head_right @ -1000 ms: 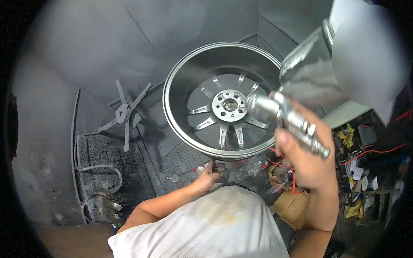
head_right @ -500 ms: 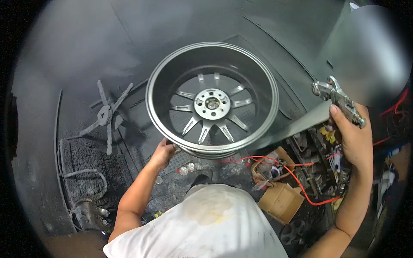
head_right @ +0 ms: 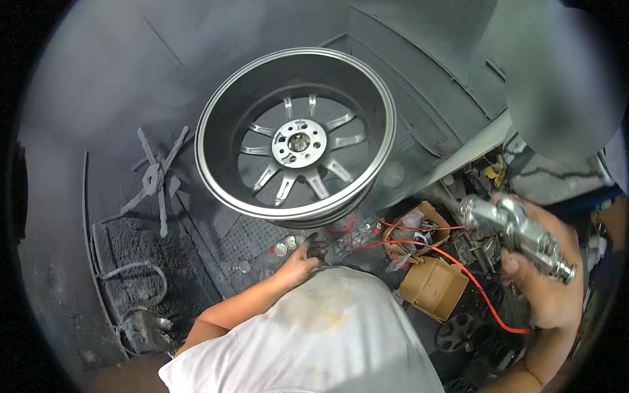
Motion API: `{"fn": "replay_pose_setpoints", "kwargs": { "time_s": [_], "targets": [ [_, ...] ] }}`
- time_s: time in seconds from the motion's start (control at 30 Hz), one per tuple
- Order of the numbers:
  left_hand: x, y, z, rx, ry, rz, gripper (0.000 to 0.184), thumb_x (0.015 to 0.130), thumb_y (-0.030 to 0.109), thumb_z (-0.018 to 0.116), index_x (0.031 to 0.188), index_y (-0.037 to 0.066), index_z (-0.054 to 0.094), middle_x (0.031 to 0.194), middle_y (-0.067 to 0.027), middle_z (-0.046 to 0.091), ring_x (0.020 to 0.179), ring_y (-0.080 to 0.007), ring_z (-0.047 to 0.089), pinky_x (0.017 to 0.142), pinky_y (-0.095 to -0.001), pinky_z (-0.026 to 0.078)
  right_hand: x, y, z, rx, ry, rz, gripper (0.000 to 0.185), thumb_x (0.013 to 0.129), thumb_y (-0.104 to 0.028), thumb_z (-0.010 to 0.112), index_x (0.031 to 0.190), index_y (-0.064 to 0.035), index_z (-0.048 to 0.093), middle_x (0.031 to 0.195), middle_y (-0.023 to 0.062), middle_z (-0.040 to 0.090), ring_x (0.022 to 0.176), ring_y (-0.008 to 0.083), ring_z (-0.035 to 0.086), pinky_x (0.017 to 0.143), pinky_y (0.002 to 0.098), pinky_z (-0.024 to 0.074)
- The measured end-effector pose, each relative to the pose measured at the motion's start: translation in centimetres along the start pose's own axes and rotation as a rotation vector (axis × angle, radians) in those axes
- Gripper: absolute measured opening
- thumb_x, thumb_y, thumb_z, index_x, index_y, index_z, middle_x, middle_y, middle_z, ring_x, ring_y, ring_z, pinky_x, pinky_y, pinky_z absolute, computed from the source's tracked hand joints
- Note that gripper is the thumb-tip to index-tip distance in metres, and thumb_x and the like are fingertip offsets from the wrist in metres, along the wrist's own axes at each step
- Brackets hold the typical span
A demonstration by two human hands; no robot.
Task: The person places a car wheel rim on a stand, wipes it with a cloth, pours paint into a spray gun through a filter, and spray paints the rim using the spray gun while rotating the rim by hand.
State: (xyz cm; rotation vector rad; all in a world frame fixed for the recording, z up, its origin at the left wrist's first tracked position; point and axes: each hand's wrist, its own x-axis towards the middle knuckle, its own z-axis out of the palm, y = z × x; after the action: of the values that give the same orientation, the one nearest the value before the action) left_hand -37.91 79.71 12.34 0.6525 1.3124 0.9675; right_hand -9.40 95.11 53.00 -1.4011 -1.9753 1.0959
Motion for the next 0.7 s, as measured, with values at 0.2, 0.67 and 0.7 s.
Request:
{"fn": "replay_pose_setpoints", "kwargs": {
  "time_s": [0.2,0.67,0.7],
  "targets": [
    [-0.9,0.8,-0.9,-0.52,0.193,-0.126,0.054,0.092,0.001,0.057,0.144,0.001,0.041,0.127,-0.0129,0.062,0.113,-0.0225,0.061,0.095,-0.0342,0.051,-0.8,0.4,1.0,-0.121,-0.178,-0.017,0.079,0.077,-0.057,0.082,0.123,0.0059,0.066,0.073,0.0033,0.065,0.06,0.0082,0.057,0.061,0.0253,0.0474],
    [-0.7,0.2,-1.2,-1.176,0.371,0.214,0.057,0.083,-0.009,0.042,0.139,0.002,0.044,0.14,-0.0144,0.055,0.133,-0.0265,0.052,0.115,-0.042,0.04,2.5,-3.8,8.6,0.144,-0.406,-0.143,0.078,0.071,-0.047,0.084,0.122,0.01,0.066,0.079,0.0093,0.068,0.06,0.0115,0.059,0.06,0.0235,0.0448],
    [-0.5,-0.7,-1.4,-1.196,0.319,0.245,0.057,0.084,-0.009,0.042,0.139,0.002,0.044,0.141,-0.0145,0.055,0.133,-0.0263,0.052,0.115,-0.0415,0.04,3.2,-4.2,9.3,0.141,-0.39,-0.172,0.081,0.072,-0.049,0.083,0.123,0.0101,0.065,0.079,0.009,0.068,0.059,0.0108,0.058,0.058,0.0234,0.0439]
  ]
}}
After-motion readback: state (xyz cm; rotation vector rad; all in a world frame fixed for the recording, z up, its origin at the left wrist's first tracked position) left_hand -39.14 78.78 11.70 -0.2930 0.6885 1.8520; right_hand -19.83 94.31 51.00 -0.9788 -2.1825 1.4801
